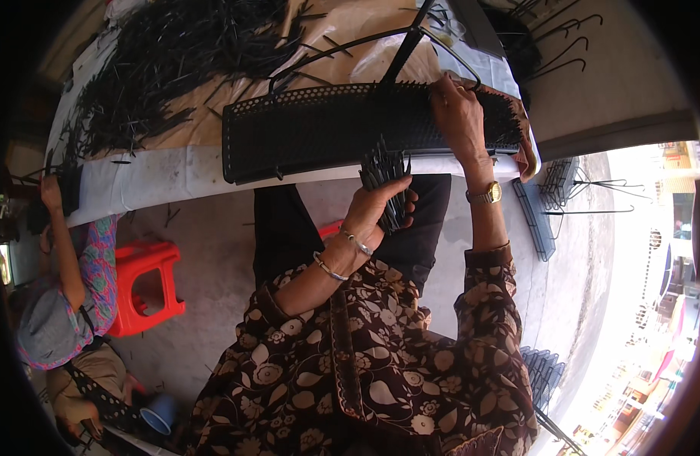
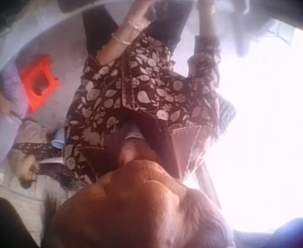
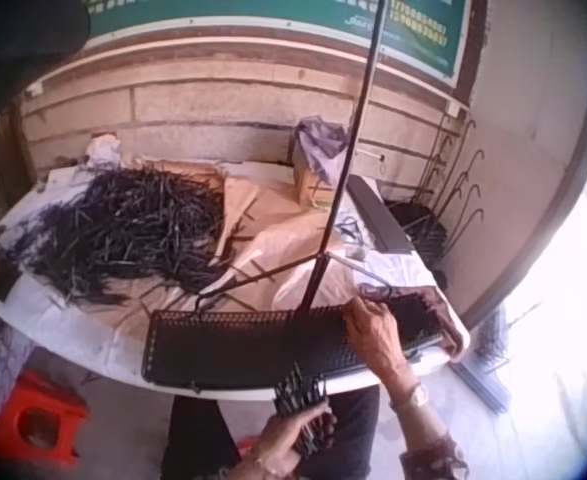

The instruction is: The recorder is manually inserting bristles into a hairbrush frame at a workstation.

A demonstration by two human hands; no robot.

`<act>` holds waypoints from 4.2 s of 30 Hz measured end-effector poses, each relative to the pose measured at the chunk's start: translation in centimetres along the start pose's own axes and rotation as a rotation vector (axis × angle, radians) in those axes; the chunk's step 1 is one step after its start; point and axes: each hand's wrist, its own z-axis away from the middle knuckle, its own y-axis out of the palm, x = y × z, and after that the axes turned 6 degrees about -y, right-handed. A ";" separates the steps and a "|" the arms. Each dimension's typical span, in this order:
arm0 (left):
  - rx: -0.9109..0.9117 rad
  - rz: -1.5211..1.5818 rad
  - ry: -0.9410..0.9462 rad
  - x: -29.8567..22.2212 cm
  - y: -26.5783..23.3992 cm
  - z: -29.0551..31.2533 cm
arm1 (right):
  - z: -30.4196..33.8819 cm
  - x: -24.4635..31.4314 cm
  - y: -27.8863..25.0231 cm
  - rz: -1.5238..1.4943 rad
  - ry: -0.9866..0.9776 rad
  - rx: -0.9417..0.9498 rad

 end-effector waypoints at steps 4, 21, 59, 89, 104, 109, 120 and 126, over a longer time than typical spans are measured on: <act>0.005 -0.016 0.015 0.0 0.0 0.1 | 0.3 -0.5 -1.5 -0.303 0.251 0.000; 0.007 0.020 0.011 0.2 -0.1 0.3 | 0.9 0.3 -1.6 -0.249 0.203 0.004; 0.015 0.083 0.017 -0.2 -0.5 -0.1 | 2.2 3.0 -1.5 0.113 0.030 0.088; 0.017 0.085 0.014 -0.1 -0.6 -0.5 | 1.8 -1.4 -1.4 -0.278 0.256 0.063; -0.008 0.097 0.024 -0.1 -0.7 -0.7 | 2.1 -1.6 -1.0 0.194 0.064 0.093; -0.007 0.078 0.056 -0.4 -0.7 -0.2 | 2.4 1.5 -2.7 0.027 0.213 0.068; -0.054 -0.032 0.070 -0.6 -0.1 -0.2 | 4.4 6.0 -4.6 -1.122 0.638 0.443; -0.046 -0.078 0.088 -1.5 -0.1 -0.1 | 4.6 5.2 -4.4 -1.090 0.668 0.443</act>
